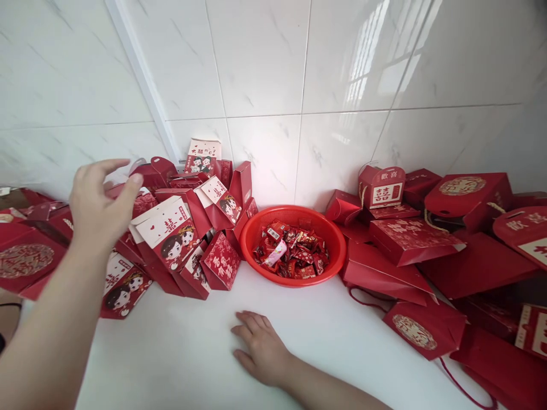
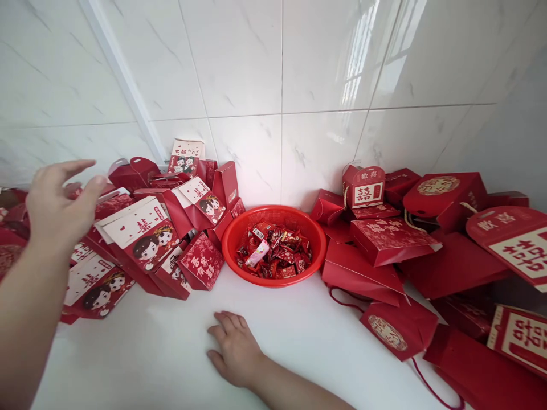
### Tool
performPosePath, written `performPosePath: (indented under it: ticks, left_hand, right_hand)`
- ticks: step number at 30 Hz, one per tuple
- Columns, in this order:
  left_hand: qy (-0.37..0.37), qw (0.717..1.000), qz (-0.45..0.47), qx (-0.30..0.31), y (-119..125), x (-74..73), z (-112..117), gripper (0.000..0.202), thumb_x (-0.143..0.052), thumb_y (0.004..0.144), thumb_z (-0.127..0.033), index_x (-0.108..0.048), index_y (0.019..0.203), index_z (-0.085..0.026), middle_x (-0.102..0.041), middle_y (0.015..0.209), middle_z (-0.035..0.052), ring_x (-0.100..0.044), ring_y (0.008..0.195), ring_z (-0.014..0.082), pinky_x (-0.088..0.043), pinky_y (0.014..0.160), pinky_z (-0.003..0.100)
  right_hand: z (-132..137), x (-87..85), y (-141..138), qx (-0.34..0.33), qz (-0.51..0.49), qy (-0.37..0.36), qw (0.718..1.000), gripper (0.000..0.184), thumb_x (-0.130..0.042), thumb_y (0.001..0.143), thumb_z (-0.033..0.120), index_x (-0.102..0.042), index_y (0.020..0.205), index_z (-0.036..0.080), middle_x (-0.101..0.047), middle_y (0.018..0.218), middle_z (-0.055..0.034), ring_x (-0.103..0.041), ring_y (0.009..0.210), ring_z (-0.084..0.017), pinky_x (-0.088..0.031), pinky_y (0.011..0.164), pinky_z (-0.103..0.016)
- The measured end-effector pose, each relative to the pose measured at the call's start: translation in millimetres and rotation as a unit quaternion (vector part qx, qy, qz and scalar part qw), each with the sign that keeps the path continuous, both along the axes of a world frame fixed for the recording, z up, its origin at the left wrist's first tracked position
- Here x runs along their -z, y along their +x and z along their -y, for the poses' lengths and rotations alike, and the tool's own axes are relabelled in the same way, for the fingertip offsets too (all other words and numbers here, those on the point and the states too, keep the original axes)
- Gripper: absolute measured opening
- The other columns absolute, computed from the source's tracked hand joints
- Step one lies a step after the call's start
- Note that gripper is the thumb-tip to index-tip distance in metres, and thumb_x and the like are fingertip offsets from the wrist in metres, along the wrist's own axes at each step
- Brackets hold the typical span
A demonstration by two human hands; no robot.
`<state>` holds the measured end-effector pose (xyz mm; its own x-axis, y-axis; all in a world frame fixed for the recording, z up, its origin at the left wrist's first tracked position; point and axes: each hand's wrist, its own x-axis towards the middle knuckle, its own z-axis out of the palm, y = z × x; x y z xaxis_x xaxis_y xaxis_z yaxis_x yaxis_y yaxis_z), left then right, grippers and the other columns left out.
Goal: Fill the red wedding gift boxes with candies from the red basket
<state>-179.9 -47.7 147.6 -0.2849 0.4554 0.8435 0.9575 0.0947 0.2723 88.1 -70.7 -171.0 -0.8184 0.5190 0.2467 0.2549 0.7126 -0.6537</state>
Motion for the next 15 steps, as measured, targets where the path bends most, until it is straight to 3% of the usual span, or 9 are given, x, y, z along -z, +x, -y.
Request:
performPosePath:
  ticks: [5, 8, 10, 12, 15]
  left_hand:
    - [0.166, 0.985, -0.018, -0.043, -1.4, 109.1, 27.0, 0.065, -0.050, 0.092, -0.044, -0.026, 0.149, -0.025, -0.021, 0.157, 0.0069, -0.017, 0.148, 0.0252, -0.016, 0.122, 0.043]
    - [0.121, 0.987, 0.090, -0.054, -6.8, 165.8, 26.0, 0.079, -0.041, 0.094, -0.049, -0.004, 0.155, -0.016, 0.002, 0.162, 0.0142, 0.001, 0.151, 0.0267, -0.004, 0.123, 0.044]
    - [0.031, 0.986, 0.161, -0.036, -7.5, 189.2, 24.4, 0.084, -0.037, 0.095, -0.052, 0.003, 0.155, -0.009, 0.006, 0.162, 0.0192, 0.005, 0.150, 0.0303, -0.002, 0.122, 0.049]
    - [-0.028, 0.982, 0.185, -0.019, -8.2, 201.3, 27.5, 0.083, -0.034, 0.095, -0.052, 0.002, 0.155, -0.008, 0.003, 0.162, 0.0195, 0.002, 0.150, 0.0324, -0.003, 0.121, 0.052]
    - [-0.018, 0.983, 0.172, -0.055, -19.1, 209.9, 46.3, 0.076, -0.032, 0.095, -0.051, -0.004, 0.156, -0.015, -0.006, 0.162, 0.0151, -0.006, 0.150, 0.0323, -0.007, 0.121, 0.052]
  right_hand:
    - [-0.6, 1.0, -0.2, 0.000, -0.003, 0.013, 1.000, 0.045, -0.053, 0.092, 0.041, -0.049, 0.134, 0.024, -0.040, 0.151, -0.0083, -0.032, 0.139, -0.025, -0.027, 0.115, -0.043]
    - [-0.6, 0.1, 0.6, -0.001, -0.002, 0.019, 1.000, 0.044, -0.054, 0.092, 0.039, -0.051, 0.133, 0.023, -0.041, 0.149, -0.0093, -0.032, 0.139, -0.025, -0.028, 0.114, -0.043]
    - [-0.3, -0.7, 1.3, -0.003, -0.002, 0.024, 1.000, 0.044, -0.054, 0.092, 0.039, -0.051, 0.132, 0.022, -0.042, 0.149, -0.0100, -0.033, 0.139, -0.025, -0.029, 0.114, -0.042]
    - [0.0, -1.2, 1.9, -0.004, 0.001, 0.028, 1.000, 0.043, -0.054, 0.092, 0.038, -0.051, 0.132, 0.021, -0.042, 0.149, -0.0104, -0.034, 0.139, -0.025, -0.030, 0.113, -0.042]
    - [0.3, -1.0, 2.6, -0.005, 0.006, 0.033, 0.999, 0.043, -0.054, 0.092, 0.037, -0.052, 0.132, 0.021, -0.041, 0.149, -0.0108, -0.033, 0.139, -0.025, -0.030, 0.113, -0.043]
